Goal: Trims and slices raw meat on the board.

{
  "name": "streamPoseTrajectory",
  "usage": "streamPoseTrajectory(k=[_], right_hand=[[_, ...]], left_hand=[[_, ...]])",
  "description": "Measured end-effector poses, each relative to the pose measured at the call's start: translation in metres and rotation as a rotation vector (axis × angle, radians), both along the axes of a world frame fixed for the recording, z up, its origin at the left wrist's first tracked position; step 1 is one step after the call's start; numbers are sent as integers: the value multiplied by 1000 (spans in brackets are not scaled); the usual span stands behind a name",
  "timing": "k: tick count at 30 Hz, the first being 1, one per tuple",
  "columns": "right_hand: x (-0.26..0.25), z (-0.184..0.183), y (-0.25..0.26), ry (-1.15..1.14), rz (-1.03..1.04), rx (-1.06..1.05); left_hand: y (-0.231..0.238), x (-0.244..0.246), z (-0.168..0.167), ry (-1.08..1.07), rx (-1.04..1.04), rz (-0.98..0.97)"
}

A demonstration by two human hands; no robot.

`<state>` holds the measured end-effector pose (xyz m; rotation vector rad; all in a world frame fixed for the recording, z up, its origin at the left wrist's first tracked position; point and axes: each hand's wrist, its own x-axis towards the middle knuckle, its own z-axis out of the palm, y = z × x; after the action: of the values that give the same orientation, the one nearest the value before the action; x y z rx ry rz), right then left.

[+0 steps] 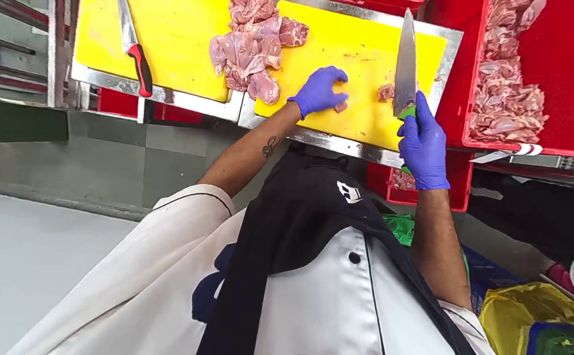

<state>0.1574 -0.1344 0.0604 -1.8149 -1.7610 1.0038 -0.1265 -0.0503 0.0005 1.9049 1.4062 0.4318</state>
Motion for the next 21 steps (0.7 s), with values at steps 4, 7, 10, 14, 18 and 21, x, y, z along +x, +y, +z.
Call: streamPoseTrajectory(k=[4, 7, 10, 14, 18, 21], right_hand=[[19, 0, -12, 111, -118, -31], [24, 3, -29, 154, -168, -30], [20, 4, -36, 184, -159, -14], [11, -3, -44, 188, -136, -15], [-3, -10, -59, 170, -50, -62], [-14, -28, -69, 129, 144, -104]], left_hand=[[-38, 33, 5, 258, 45, -490], [-22, 31, 25, 122, -103, -696], [52, 18, 65, -151, -164, -470], [168, -14, 82, -227, 195, 368], [175, -77, 85, 80, 167, 160], [132, -119, 84, 280, 179, 19]])
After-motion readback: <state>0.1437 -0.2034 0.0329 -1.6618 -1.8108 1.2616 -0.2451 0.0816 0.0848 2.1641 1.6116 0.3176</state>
